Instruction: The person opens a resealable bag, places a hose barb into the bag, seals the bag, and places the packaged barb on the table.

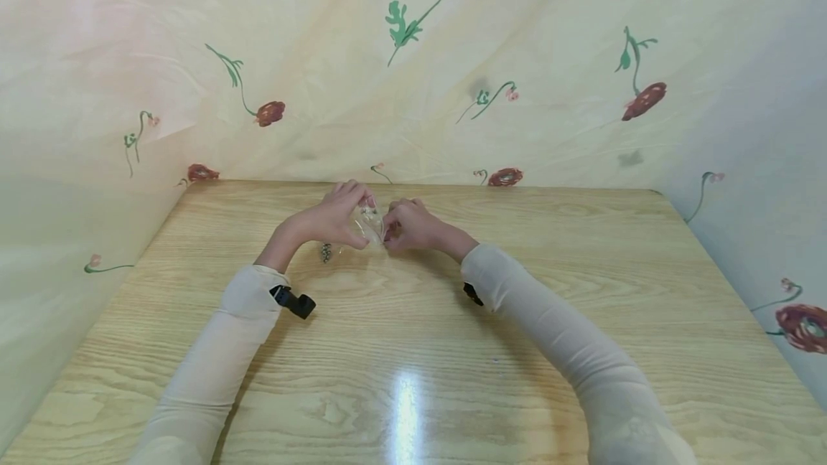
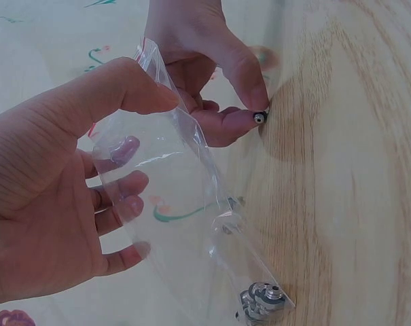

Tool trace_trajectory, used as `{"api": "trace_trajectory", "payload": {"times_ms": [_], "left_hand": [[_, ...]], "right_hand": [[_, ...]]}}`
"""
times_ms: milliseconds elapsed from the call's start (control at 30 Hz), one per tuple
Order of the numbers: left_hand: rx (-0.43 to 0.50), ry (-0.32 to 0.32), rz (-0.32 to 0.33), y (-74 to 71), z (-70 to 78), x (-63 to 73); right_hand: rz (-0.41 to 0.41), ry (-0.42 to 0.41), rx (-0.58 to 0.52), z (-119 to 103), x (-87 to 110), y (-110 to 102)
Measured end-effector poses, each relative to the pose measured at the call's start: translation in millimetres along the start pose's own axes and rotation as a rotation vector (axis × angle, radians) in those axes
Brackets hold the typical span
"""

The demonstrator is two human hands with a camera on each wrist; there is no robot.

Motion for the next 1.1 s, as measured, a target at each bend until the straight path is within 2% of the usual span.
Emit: {"api": "trace_trajectory", "payload": {"times_ms": [367, 700, 1100], "left_hand": [[0.001, -0.001, -0.001, 0.1, 0.3, 0.1], [0.008, 0.008, -0.001, 0.2, 0.9, 0.2], [0.010, -0.005, 0.002, 0.9, 0.1, -0.4]], "right_hand": [[-0.005, -0.009, 0.023, -1, 3.5, -3], [0.008, 0.017, 0.023, -1, 10.0, -8], [0.074, 0.005, 0.030, 4, 17.3, -16]]}}
Point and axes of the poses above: each hand's wrist, its own x-axis away from the middle knuckle, its own y-axis out of the palm, z = x × y, the point moved 4 cm from there along -x, towards the middle knuckle, and after that the axes turned 12 degrees about z, right-handed, at the moved point
